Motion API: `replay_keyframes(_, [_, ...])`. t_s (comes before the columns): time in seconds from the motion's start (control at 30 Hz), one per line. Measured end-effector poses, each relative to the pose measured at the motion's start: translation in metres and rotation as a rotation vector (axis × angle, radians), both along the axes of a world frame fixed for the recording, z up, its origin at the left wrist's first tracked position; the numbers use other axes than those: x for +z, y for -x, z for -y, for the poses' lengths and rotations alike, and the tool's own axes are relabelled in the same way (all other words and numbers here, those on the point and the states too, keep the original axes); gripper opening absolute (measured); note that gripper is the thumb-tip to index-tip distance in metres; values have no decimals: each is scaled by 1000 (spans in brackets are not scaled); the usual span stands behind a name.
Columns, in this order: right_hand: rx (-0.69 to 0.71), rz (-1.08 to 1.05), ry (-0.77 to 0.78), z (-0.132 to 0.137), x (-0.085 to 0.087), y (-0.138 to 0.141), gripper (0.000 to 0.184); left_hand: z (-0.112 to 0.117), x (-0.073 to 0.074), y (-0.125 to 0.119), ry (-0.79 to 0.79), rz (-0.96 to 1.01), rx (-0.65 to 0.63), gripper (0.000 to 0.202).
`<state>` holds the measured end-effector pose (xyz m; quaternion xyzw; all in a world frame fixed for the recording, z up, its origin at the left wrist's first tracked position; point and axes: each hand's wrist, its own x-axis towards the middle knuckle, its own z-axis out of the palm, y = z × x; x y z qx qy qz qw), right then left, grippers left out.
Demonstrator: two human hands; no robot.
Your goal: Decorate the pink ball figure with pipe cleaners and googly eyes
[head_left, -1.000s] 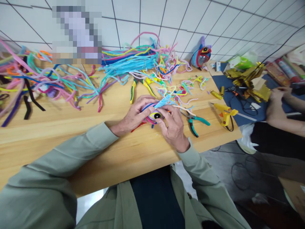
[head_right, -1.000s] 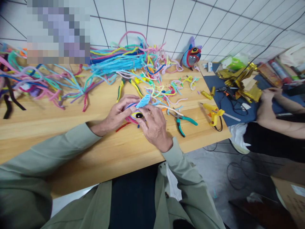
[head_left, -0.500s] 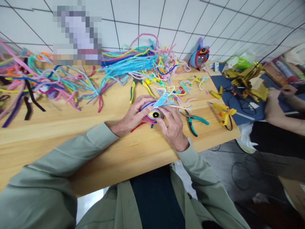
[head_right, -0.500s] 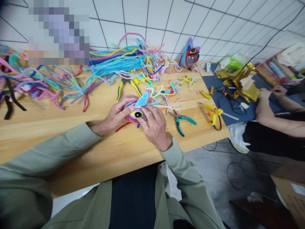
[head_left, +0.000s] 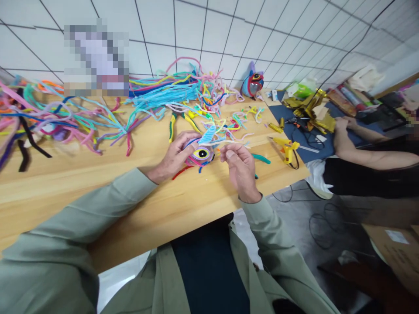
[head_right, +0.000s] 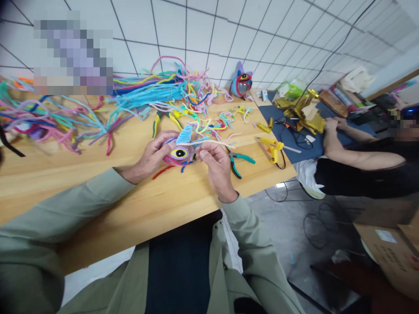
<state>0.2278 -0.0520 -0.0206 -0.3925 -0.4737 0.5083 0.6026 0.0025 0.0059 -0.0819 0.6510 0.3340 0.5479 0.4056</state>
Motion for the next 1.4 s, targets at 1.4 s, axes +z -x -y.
replay_keyframes(1.4, [201, -269, 81, 164, -4, -24, 41, 193, 106, -52, -689, -796, 194, 19])
